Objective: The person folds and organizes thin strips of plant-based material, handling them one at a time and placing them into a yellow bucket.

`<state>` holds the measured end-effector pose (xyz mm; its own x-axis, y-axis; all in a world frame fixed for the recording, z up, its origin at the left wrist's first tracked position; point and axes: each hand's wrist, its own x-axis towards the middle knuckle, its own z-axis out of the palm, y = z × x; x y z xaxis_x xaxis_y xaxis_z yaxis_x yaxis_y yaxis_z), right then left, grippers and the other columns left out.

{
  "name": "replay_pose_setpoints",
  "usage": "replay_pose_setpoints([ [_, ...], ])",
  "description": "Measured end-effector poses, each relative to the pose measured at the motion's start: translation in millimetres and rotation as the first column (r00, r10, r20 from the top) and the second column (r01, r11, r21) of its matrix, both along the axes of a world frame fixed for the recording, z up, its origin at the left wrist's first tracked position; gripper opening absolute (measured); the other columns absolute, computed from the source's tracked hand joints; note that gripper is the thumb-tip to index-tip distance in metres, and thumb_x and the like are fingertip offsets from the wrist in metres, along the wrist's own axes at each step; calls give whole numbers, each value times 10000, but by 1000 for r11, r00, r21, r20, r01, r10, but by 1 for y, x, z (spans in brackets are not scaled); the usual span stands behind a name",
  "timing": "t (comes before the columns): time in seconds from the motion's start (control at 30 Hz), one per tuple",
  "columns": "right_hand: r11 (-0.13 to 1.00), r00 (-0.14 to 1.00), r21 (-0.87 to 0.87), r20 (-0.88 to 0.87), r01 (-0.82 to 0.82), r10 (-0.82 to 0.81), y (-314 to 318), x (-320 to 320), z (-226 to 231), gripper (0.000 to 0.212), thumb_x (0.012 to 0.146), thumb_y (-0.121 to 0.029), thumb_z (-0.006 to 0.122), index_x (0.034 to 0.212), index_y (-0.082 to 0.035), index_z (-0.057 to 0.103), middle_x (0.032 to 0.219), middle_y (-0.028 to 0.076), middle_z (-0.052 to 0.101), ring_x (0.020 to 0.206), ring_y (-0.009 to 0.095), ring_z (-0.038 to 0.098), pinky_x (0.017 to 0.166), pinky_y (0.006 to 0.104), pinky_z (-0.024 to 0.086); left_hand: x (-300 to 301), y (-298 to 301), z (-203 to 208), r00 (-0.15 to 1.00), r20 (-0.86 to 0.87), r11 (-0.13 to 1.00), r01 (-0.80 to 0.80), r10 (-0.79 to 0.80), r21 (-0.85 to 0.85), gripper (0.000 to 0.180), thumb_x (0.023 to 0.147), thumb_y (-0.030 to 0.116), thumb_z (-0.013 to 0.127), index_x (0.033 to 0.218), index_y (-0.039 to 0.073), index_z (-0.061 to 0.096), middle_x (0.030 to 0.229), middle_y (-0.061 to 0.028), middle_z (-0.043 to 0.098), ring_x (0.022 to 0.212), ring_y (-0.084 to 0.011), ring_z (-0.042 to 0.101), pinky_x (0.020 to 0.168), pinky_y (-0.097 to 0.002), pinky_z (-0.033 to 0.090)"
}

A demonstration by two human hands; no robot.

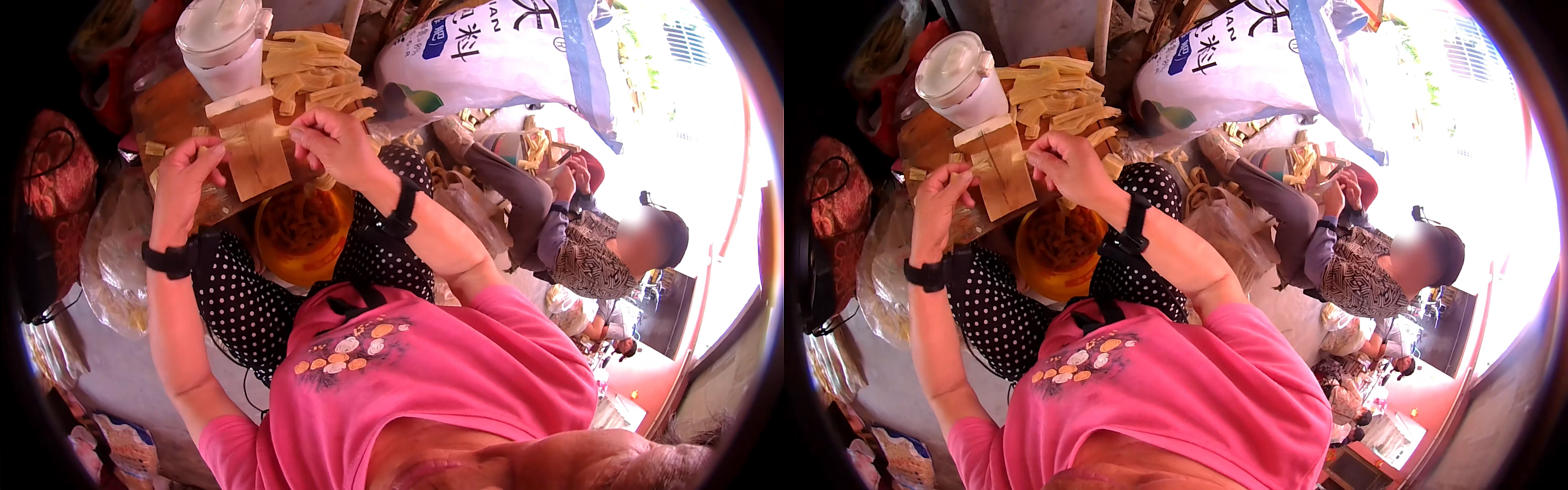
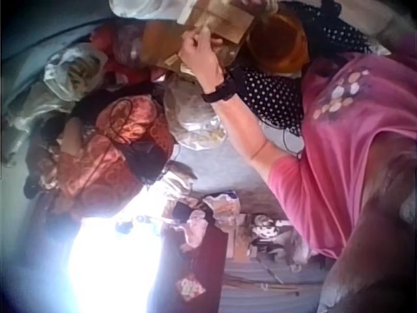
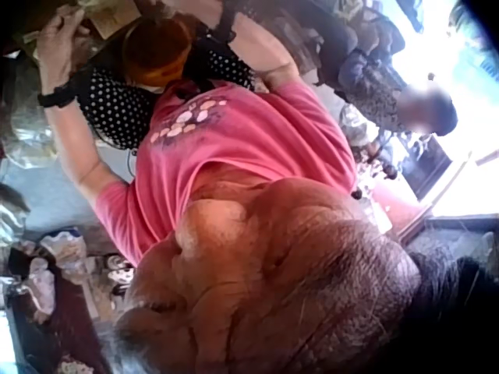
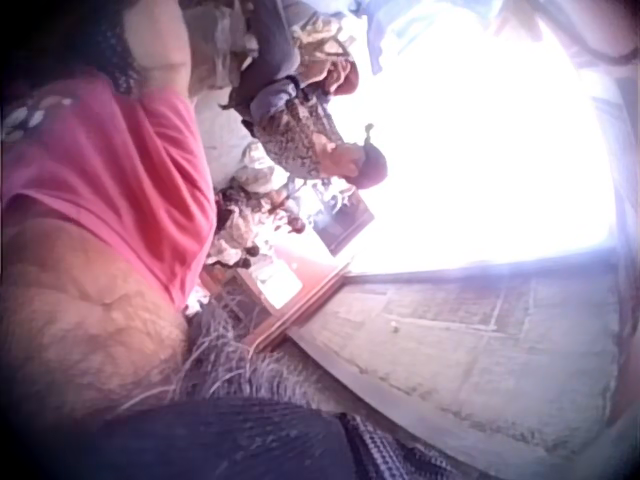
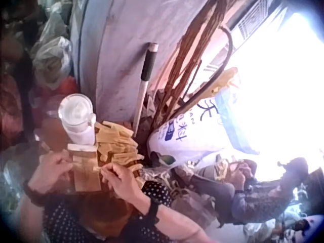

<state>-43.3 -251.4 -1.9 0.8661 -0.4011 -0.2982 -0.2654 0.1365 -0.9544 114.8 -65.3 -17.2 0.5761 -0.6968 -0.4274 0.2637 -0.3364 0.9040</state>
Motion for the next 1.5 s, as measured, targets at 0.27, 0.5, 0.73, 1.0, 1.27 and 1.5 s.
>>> replay_pose_setpoints([
  [0.27,769,996,636,5,62,-85,19,-29,-5,203,954,-219,464,948,-27,532,747,49,560,560,115,494,506,230,409,-47,25,21,909,-410,976,-11,-81,-215,285,962,197,444,1159,26,559,963,-95,646,679,-88,571,629,-195,441],
  [0.5,886,1000,464,19,-13,5,22,-65,-7,208,941,-154,496,1082,-7,532,831,53,585,657,93,524,592,201,429,-111,30,10,958,259,990,136,-120,-46,375,935,198,519,1255,2,500,911,-42,632,736,-48,536,640,-191,435],
  [0.73,957,955,3,56,-291,290,44,-83,13,192,873,-87,609,1029,15,559,854,5,590,759,44,541,674,194,452,-129,23,30,1000,28,981,9,-3,-195,115,907,77,544,983,18,605,808,1,616,697,-59,570,634,-193,468],
  [1.0,909,910,-91,-125,-408,396,40,-116,32,169,877,-175,615,940,-20,630,743,-23,598,677,56,531,612,209,431,-138,62,51,637,769,976,195,-51,-96,240,831,26,576,1068,33,610,1078,-128,607,1057,-252,550,940,-370,413],
  [1.27,822,883,-365,-4,-438,469,64,-125,68,166,843,-140,641,919,5,617,764,53,624,709,93,564,657,249,459,-149,48,88,557,635,779,616,-534,115,222,904,141,514,1043,5,621,915,-82,672,868,-238,623,965,-370,371],
  [1.5,922,921,47,96,-384,378,57,-136,56,212,924,-225,553,950,-17,585,769,6,589,683,64,543,598,205,435,-160,55,88,858,-338,900,272,-387,-340,219,915,141,522,1000,-36,619,834,-80,670,733,-76,579,683,-189,427],
])
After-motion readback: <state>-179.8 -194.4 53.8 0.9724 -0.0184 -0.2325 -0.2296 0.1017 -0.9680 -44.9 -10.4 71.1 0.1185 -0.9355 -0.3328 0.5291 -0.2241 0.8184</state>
